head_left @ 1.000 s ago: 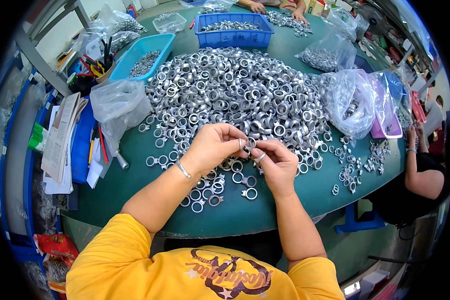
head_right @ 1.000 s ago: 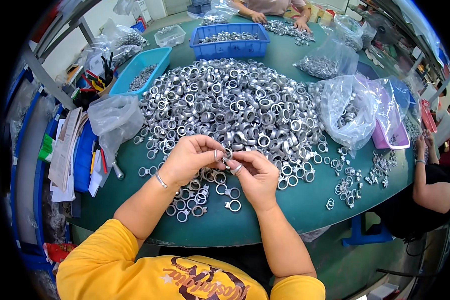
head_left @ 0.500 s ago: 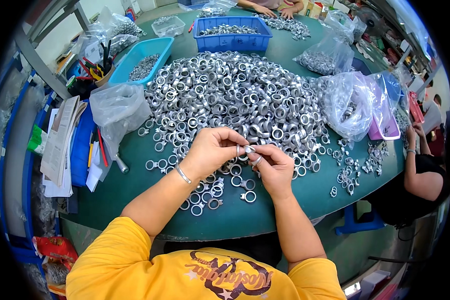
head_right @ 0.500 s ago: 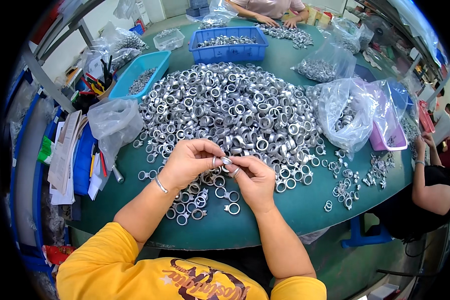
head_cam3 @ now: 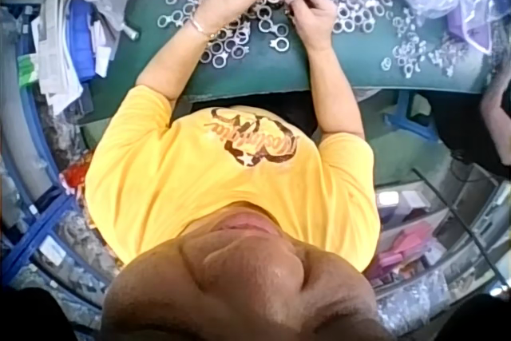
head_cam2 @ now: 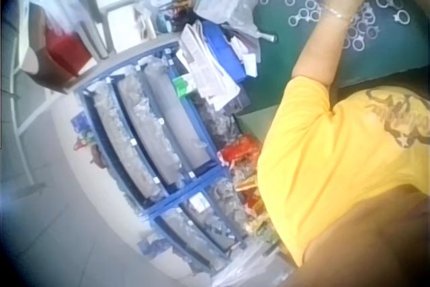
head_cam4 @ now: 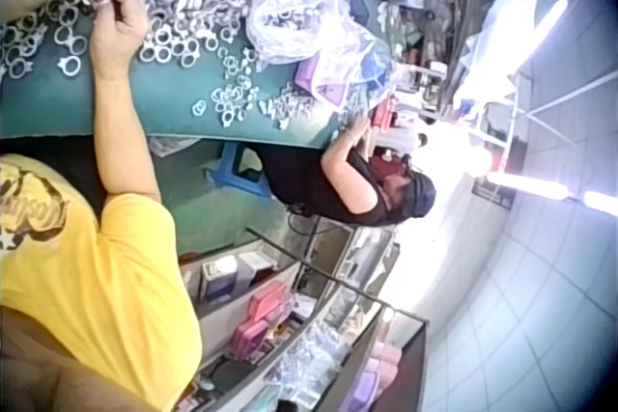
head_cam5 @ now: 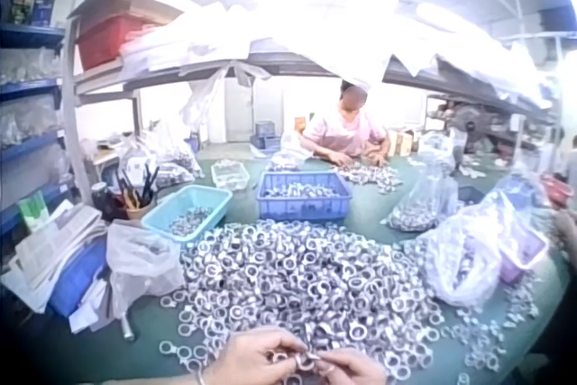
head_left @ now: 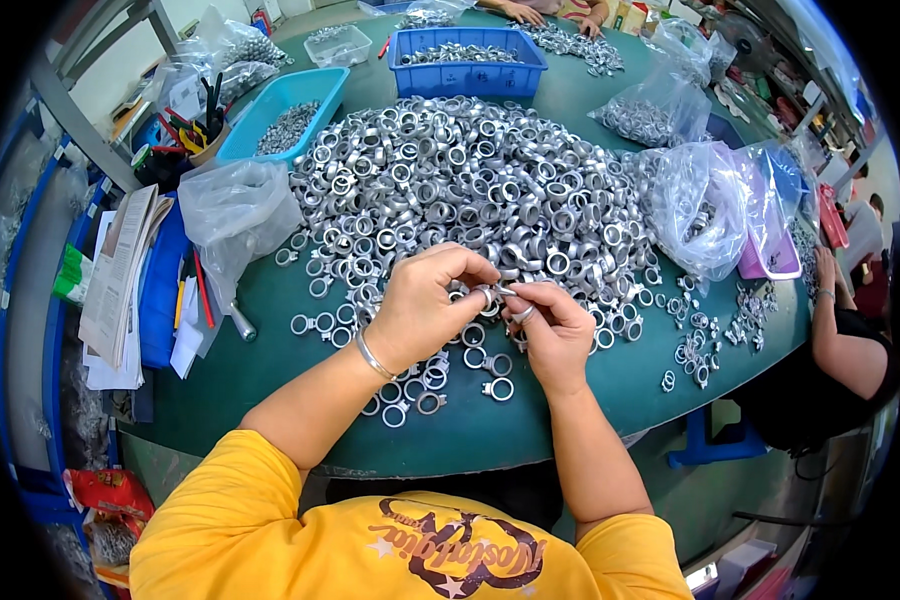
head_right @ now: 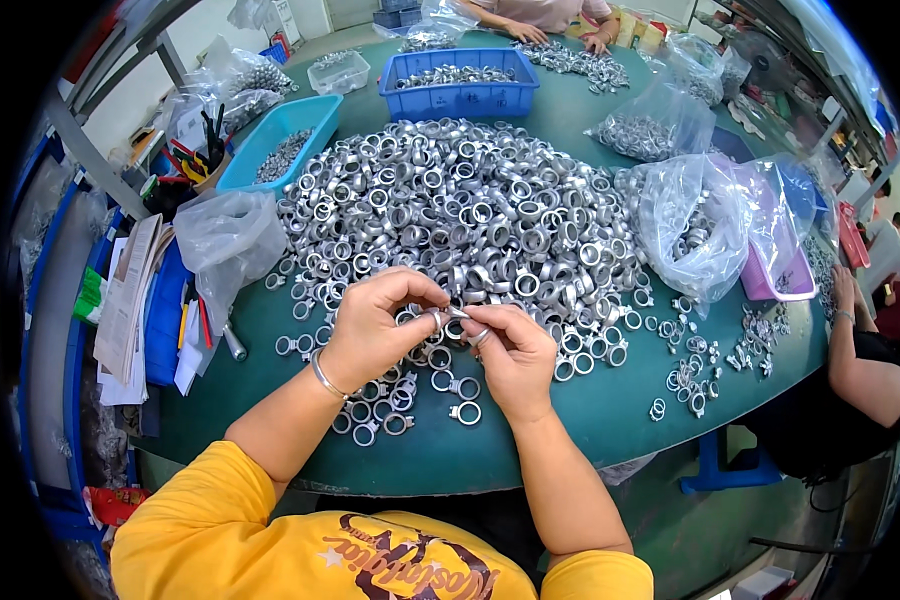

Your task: The person picks up metal rings and attachment clips from a large pile on a table and fits the clips onto the rings using their hands, repeating this process for several items.

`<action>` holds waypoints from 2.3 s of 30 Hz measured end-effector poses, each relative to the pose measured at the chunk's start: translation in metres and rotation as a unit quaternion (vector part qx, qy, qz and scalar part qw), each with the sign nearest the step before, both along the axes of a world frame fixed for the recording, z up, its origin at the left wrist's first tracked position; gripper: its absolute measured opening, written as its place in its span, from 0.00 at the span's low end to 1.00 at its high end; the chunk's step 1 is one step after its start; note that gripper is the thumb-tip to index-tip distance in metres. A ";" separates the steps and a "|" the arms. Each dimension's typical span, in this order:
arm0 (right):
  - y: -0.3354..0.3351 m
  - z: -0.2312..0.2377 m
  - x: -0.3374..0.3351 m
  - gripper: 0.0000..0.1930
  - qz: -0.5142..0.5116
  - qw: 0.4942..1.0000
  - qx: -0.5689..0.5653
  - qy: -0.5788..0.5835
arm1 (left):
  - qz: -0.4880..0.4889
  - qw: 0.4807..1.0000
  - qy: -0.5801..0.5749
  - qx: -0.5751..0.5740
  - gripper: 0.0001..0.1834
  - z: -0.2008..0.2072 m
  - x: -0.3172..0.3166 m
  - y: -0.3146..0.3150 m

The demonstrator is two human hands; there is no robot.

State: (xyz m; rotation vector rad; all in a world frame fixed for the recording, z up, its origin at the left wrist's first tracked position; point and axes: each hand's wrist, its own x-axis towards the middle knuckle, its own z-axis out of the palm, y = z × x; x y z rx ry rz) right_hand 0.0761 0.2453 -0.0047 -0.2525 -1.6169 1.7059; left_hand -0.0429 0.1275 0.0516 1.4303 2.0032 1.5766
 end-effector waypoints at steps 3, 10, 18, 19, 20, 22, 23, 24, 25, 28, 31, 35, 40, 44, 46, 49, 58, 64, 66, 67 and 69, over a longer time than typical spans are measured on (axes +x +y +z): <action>0.001 0.000 0.000 0.08 -0.010 0.999 0.030 0.007 | 0.005 1.000 -0.010 0.009 0.09 0.001 0.000 0.000; 0.002 -0.001 -0.002 0.10 -0.035 0.993 0.106 0.045 | 0.002 0.998 0.064 0.029 0.08 -0.001 -0.004 0.001; -0.008 0.009 0.002 0.06 -0.016 0.996 -0.086 0.010 | -0.025 0.968 -0.249 0.035 0.07 -0.010 -0.004 0.003; -0.008 0.008 0.001 0.06 -0.015 0.997 -0.073 0.009 | -0.026 0.968 -0.248 0.036 0.07 -0.006 -0.004 0.002; -0.006 0.008 0.000 0.06 -0.010 0.997 -0.073 0.017 | -0.068 0.958 -0.280 -0.008 0.06 -0.001 -0.005 0.001; -0.005 0.007 -0.001 0.05 -0.024 0.998 -0.056 0.010 | -0.102 0.947 -0.294 -0.085 0.07 0.000 -0.003 -0.001; -0.004 0.006 -0.001 0.05 -0.037 0.999 -0.039 0.003 | -0.103 0.947 -0.294 -0.085 0.07 -0.002 0.000 0.000; -0.004 0.003 -0.001 0.05 -0.038 0.999 -0.038 0.002 | -0.112 0.954 -0.263 -0.085 0.09 -0.005 0.002 0.002; -0.003 -0.001 -0.001 0.06 -0.040 0.999 -0.014 -0.004 | -0.121 0.961 -0.233 -0.084 0.10 -0.005 0.005 0.003; -0.004 -0.001 -0.001 0.08 -0.025 1.000 -0.018 0.004 | -0.092 0.981 -0.144 -0.090 0.09 -0.004 0.005 0.003; -0.004 -0.001 -0.001 0.15 0.006 0.999 -0.040 0.023 | -0.059 0.995 -0.053 -0.066 0.06 -0.007 0.004 0.003; -0.007 0.003 -0.003 0.17 0.003 0.996 -0.060 0.061 | -0.031 0.981 -0.182 -0.059 0.06 -0.007 0.002 0.004; -0.006 0.004 0.000 0.18 0.000 0.998 -0.046 0.046 | -0.021 0.965 -0.250 -0.074 0.07 -0.010 -0.001 0.005; -0.005 0.004 0.000 0.18 -0.002 0.998 -0.043 0.047 | -0.017 0.965 -0.250 -0.082 0.06 -0.006 0.000 0.005; -0.004 0.003 0.001 0.17 0.001 0.998 -0.044 0.046 | -0.020 0.975 -0.211 -0.067 0.06 -0.008 -0.001 0.005; -0.003 0.002 0.001 0.16 -0.001 0.999 -0.040 0.029 | -0.026 0.986 -0.155 -0.058 0.06 -0.011 -0.004 0.004; -0.003 0.003 0.001 0.16 0.018 0.997 -0.071 0.038 | -0.008 0.976 -0.202 -0.081 0.06 -0.009 -0.003 0.004; -0.004 0.003 0.001 0.14 0.024 0.995 -0.081 0.045 | -0.012 0.965 -0.248 -0.079 0.06 -0.008 -0.003 0.004; -0.003 0.002 0.002 0.11 0.026 0.996 -0.074 0.033 | -0.011 0.957 -0.278 -0.083 0.06 -0.004 -0.002 0.004; -0.003 0.003 0.003 0.11 0.026 0.996 -0.074 0.033 | -0.009 0.947 -0.308 -0.086 0.06 -0.002 -0.002 0.004; -0.003 0.004 0.004 0.09 0.022 0.998 -0.057 0.024 | -0.016 0.936 -0.342 -0.079 0.07 0.000 -0.002 0.004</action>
